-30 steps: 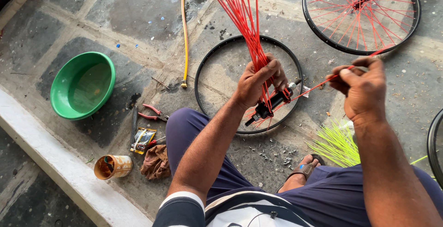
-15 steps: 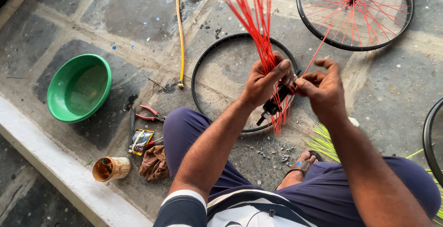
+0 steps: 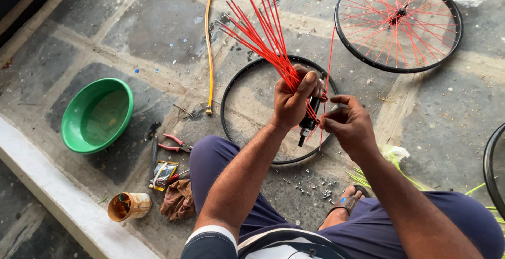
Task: The person sits on the ground and laces red spokes into a bicycle wheel hub, then attaches the spokes to the rim using nipples. They repeat this process for multiple spokes, tightening them by hand.
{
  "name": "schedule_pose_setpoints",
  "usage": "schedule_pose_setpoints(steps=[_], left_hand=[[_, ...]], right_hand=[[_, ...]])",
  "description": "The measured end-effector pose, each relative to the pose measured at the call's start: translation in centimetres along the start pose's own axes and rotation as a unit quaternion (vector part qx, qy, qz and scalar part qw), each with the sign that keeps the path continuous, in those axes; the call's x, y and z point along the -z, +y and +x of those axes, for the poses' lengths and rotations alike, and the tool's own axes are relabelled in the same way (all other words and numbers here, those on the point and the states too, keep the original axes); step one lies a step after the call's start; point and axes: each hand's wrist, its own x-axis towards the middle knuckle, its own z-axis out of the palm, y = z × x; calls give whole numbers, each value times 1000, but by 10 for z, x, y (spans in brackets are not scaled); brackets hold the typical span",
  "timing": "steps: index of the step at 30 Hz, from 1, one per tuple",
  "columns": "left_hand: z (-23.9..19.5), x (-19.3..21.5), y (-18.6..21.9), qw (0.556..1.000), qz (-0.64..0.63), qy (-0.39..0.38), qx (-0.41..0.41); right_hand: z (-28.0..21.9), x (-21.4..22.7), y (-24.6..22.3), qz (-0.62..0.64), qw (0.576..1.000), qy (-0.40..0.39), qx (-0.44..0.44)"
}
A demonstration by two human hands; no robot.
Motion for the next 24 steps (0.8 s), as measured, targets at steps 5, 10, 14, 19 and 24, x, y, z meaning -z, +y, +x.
schedule_pose_setpoints(steps=[5,10,14,19,24], left_hand=[[-3,8,-2,999,44,-10,18],[-7,12,-10,999,14,8,45],[-5,15,-16,999,-7,12,38],[2,19,-13,1000,-6,13,22],[0,21,-5,999,27,1,41]], right_hand=[[3,2,25,-19,996,-76,-48],[5,5,34,-40,986,-119,-107],[-4,-12,31,-3,980,-75,-185],[-25,-30,31,-57,974,-138,-169],[-30,-36,47,18,947,-233,-220]])
